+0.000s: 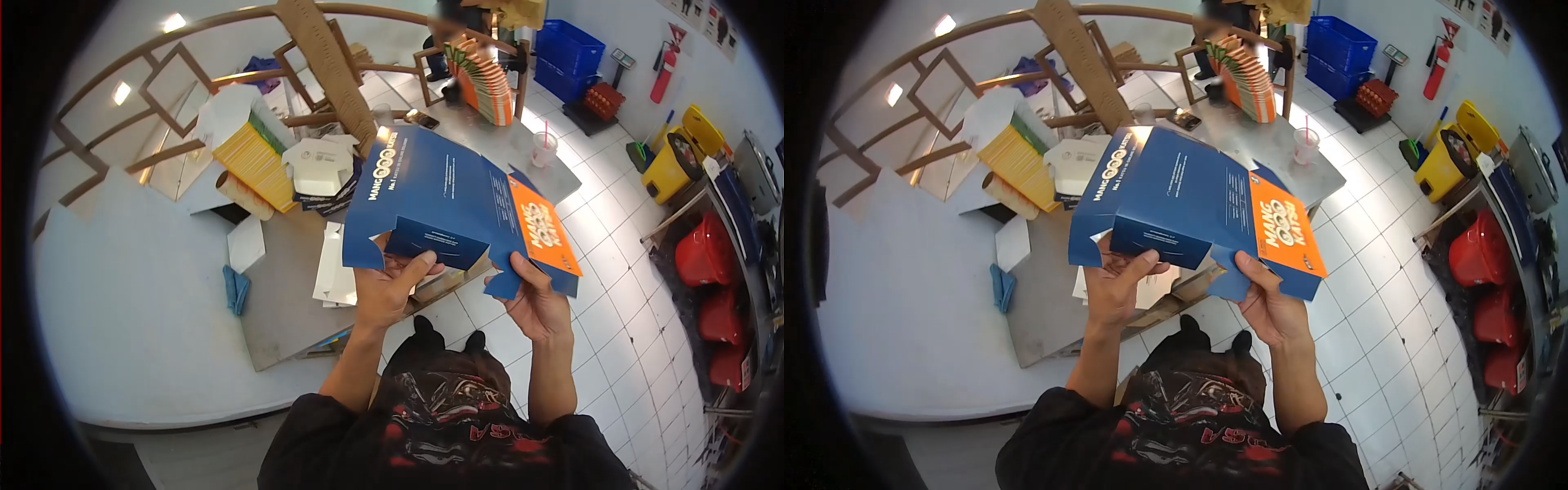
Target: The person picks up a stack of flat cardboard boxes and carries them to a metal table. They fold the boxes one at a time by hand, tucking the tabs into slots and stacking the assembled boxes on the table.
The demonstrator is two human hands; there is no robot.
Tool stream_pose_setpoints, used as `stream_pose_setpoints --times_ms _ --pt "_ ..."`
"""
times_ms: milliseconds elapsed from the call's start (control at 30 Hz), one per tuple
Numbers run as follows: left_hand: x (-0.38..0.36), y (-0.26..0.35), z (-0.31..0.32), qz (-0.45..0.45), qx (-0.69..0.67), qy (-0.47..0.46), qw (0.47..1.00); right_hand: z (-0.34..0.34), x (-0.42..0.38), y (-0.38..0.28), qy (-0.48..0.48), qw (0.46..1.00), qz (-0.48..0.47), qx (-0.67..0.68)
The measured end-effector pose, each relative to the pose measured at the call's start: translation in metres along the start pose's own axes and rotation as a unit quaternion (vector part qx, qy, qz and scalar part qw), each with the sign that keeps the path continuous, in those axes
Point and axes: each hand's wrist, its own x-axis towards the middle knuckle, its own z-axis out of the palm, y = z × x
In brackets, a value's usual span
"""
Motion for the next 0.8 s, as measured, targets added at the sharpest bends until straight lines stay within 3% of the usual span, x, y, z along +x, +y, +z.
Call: stream_pose_setpoints --times_ms 33,67,133,200,267,300,467,567,667,800 --pt "0.001 0.003 -0.007 0.016 0.029 0.006 0.999 0.021 -0.001 0.006 0.092 0.992 -0.068 -0.057" --pt "0.003 0.005 -0.012 0.032 0.057 0.012 0.998 0.013 0.002 0.011 0.092 0.992 -0.062 -0.063" --pt "0.007 0.019 -0.014 0.027 0.04 0.02 0.999 -0.007 0.01 0.018 0.048 0.92 -0.183 -0.343" --pt "0.011 0.024 -0.022 0.016 0.039 -0.035 0.999 0.0 0.011 0.021 0.057 0.937 -0.184 -0.29" --pt "0.016 0.026 -0.03 0.03 0.036 -0.049 0.998 0.012 0.01 0.023 0.053 0.991 -0.077 -0.095" --pt "0.02 0.027 -0.034 0.045 0.04 -0.059 0.996 0.02 0.008 0.022 0.057 0.995 -0.043 -0.074" --pt "0.046 0.03 -0.058 0.044 0.023 -0.108 0.993 0.045 0.015 0.044 0.025 0.966 -0.163 -0.201" --pt "0.047 0.012 -0.062 -0.019 -0.054 -0.126 0.99 0.061 0.017 0.074 0.098 0.845 -0.351 -0.392" --pt "0.043 -0.002 -0.054 0.005 -0.118 -0.081 0.99 0.071 0.025 0.096 0.15 0.8 -0.393 -0.428" --pt "0.036 -0.01 -0.063 0.0 -0.146 -0.061 0.987 0.089 0.027 0.121 0.193 0.831 -0.385 -0.352"
